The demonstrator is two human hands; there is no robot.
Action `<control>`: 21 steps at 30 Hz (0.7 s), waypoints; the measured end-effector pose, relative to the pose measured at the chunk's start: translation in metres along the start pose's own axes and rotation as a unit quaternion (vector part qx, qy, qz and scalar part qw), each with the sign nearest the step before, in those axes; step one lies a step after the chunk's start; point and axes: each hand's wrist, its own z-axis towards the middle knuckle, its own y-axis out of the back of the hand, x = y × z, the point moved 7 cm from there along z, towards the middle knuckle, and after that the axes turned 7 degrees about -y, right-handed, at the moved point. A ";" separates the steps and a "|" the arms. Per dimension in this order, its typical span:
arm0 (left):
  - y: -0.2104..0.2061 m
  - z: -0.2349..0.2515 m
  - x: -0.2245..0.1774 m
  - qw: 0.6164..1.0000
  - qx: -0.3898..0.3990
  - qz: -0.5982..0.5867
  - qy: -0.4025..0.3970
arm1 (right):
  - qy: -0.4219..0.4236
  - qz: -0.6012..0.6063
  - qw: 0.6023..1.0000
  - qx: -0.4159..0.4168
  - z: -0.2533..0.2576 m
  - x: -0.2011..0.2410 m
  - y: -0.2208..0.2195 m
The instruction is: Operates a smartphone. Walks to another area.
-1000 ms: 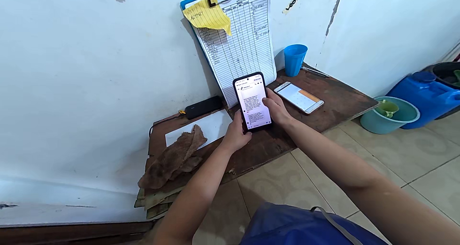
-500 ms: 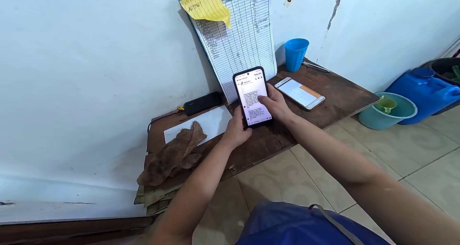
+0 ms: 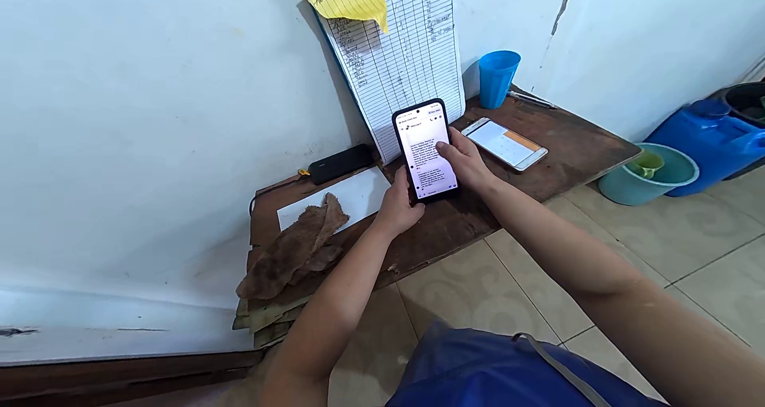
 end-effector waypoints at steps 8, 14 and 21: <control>0.000 -0.001 0.002 0.999 0.002 -0.046 0.000 | -0.081 -0.052 0.995 0.016 -0.016 -0.005 0.013; -0.001 0.003 0.007 0.998 0.005 -0.067 -0.005 | -0.094 -0.077 0.991 0.064 -0.038 -0.013 0.009; -0.001 0.005 0.006 0.997 0.014 -0.076 0.001 | -0.076 -0.094 0.992 0.018 -0.034 -0.016 0.013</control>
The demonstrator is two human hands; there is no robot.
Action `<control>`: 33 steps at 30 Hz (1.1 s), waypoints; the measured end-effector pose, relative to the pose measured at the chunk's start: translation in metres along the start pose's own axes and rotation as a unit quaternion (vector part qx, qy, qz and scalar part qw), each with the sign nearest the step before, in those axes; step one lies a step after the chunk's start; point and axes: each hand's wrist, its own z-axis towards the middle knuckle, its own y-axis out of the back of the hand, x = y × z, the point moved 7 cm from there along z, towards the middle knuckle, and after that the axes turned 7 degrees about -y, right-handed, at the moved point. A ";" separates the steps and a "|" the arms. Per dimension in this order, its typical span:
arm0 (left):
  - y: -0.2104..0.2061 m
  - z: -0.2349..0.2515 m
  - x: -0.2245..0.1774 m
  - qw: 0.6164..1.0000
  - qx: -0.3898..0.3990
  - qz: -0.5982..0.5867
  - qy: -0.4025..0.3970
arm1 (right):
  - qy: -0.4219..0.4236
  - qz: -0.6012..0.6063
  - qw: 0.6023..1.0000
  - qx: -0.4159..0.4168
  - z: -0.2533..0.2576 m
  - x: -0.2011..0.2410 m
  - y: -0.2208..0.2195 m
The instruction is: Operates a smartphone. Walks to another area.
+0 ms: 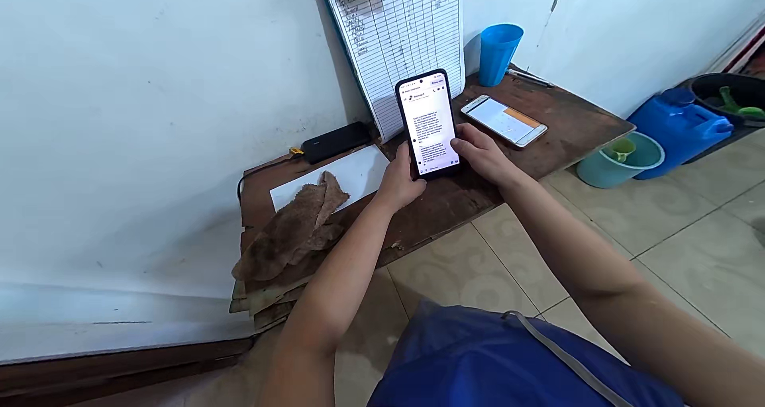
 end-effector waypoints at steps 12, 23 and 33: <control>0.000 -0.001 -0.001 0.999 -0.010 0.017 -0.027 | 0.001 0.048 0.997 0.061 -0.001 0.001 -0.004; 0.000 -0.005 -0.005 0.999 -0.008 0.051 -0.015 | -0.003 0.023 0.999 0.049 0.001 0.000 -0.005; 0.000 -0.003 -0.003 0.997 0.002 0.074 0.001 | 0.005 0.038 0.998 0.041 0.001 -0.001 -0.003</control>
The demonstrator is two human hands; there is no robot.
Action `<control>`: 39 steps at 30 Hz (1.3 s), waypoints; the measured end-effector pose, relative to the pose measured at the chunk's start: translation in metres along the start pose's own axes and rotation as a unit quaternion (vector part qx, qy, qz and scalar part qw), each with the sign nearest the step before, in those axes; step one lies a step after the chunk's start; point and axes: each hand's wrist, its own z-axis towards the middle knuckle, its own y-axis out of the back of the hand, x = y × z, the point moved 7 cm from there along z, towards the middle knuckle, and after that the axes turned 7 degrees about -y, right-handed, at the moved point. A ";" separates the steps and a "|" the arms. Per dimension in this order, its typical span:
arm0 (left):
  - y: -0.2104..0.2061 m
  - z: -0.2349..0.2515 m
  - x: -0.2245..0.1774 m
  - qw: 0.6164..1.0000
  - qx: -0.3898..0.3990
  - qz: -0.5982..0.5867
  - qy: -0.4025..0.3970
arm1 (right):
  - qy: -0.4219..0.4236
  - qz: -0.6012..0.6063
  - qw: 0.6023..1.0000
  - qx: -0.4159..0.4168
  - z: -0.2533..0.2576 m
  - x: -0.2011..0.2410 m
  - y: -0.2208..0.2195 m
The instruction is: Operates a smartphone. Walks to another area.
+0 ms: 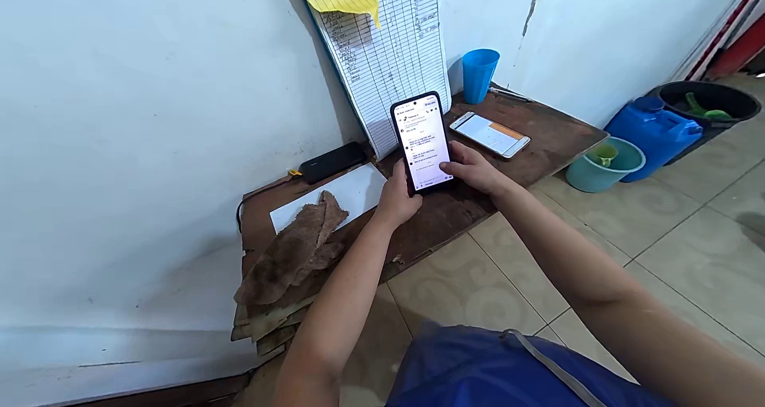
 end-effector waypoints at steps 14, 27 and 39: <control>0.000 -0.002 -0.002 0.999 -0.011 -0.011 -0.031 | 0.017 -0.014 0.999 0.033 -0.002 -0.001 -0.001; 0.001 -0.002 -0.004 1.000 -0.008 -0.011 -0.028 | 0.013 -0.023 0.999 -0.026 -0.004 0.003 0.003; -0.003 0.013 0.007 0.995 0.063 -0.074 0.016 | 0.018 0.003 0.999 -0.039 -0.005 0.005 0.004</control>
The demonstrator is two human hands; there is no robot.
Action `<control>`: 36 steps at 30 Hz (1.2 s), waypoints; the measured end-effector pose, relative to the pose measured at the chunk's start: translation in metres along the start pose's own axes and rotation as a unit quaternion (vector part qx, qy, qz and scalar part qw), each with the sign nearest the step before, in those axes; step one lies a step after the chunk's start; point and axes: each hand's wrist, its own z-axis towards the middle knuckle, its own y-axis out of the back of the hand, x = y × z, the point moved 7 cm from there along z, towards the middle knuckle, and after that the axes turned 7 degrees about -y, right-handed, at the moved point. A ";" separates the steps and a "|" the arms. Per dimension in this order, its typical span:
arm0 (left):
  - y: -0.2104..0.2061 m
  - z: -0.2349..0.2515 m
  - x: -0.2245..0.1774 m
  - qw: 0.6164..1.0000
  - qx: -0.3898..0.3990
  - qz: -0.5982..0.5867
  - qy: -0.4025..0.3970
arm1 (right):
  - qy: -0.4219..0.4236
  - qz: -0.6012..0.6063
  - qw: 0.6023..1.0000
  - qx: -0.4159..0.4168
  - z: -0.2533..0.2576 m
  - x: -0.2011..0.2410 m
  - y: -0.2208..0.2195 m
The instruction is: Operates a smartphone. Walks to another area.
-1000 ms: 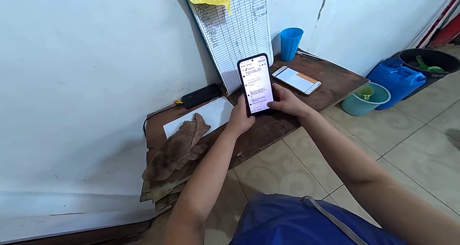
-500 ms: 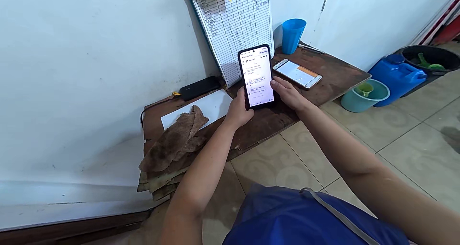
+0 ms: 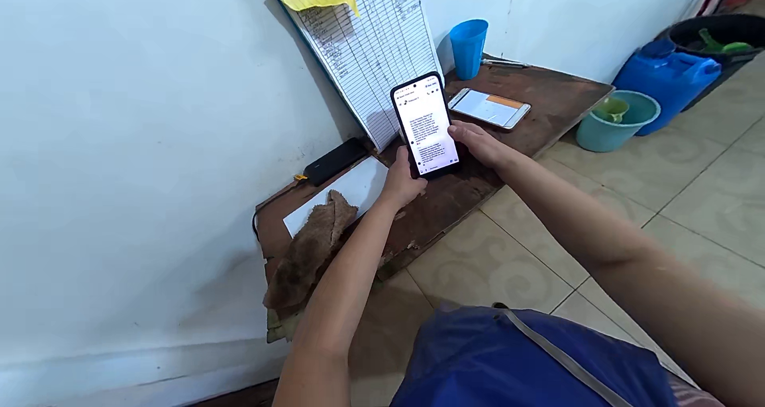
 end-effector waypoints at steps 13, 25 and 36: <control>0.000 -0.005 0.003 0.999 0.012 -0.008 -0.050 | 0.012 0.027 0.999 -0.029 0.006 -0.012 0.000; 0.001 -0.012 -0.006 0.998 -0.001 0.019 -0.055 | 0.000 0.013 1.000 0.009 -0.004 -0.001 -0.005; 0.003 -0.010 -0.008 0.998 -0.001 0.009 -0.056 | 0.004 0.014 1.000 0.010 0.001 0.006 0.000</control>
